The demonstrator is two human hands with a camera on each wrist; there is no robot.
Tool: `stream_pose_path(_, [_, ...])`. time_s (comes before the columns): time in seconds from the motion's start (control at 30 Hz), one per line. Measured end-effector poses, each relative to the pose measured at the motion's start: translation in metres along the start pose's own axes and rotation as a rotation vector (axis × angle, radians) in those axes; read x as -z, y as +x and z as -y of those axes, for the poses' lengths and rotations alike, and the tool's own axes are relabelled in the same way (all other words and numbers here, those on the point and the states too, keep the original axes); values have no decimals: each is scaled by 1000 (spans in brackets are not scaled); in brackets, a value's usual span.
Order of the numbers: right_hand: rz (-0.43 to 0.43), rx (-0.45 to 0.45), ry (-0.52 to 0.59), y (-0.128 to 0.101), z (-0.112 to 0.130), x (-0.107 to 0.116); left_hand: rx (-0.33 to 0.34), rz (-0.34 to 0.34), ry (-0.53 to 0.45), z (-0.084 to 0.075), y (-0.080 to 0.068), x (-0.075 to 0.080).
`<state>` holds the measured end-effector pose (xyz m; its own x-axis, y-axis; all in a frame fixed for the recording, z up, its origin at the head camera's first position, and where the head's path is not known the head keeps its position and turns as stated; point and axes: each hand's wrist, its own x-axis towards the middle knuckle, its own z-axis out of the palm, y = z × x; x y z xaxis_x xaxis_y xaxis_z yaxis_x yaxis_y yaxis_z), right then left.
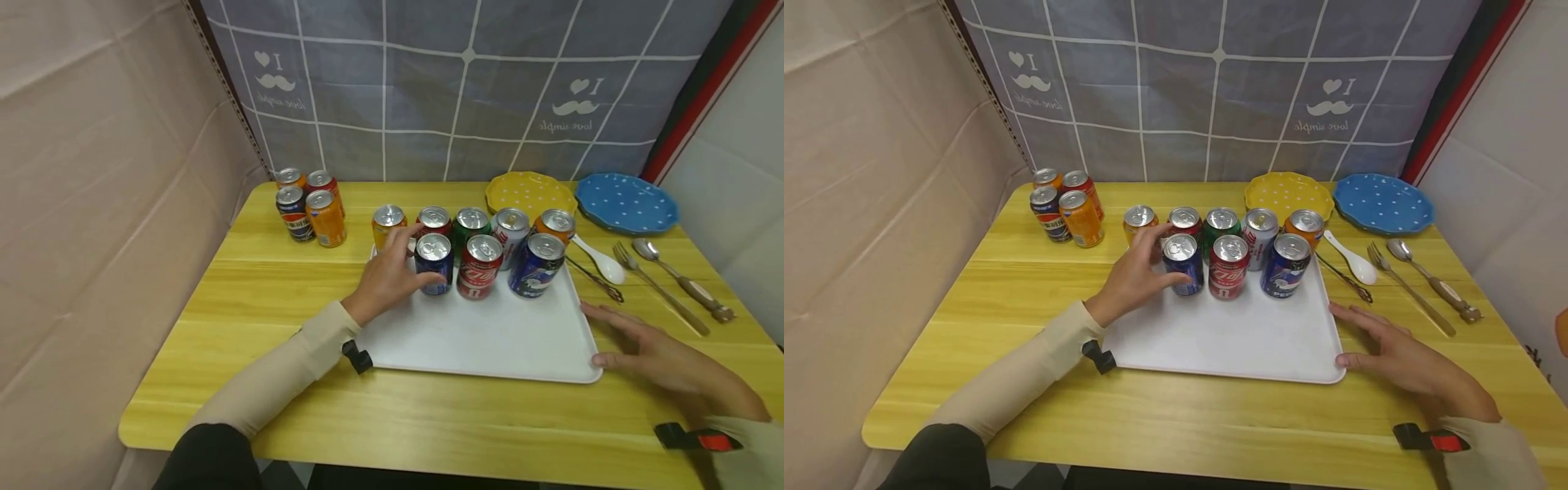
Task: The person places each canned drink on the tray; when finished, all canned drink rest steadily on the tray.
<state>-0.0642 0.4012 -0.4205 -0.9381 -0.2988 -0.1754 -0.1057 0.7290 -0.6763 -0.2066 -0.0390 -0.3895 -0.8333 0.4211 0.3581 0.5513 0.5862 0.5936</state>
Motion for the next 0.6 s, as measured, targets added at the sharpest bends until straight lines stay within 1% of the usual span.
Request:
stream_pose_path(0.13, [-2,10,-11,2,1,-1,10,6,-26,7,-6,15])
stream_pose_path(0.23, [-12,19,-21,2,0,-1,-12,29,-23,11,-9,22])
stream_pose_path(0.37, [-20,28,-14,2,-1,-1,-42,83,-32,14,-11,22])
stream_pose_path(0.43, [-20,30,-3,1,-1,-2,-44,100,-38,15,-12,21])
stream_pose_path(0.5, [-18,28,3,1,-1,-2,-37,101,-38,16,-13,22])
stream_pose_path(0.6, [-16,21,-4,1,-1,-1,-31,78,-29,19,-15,27])
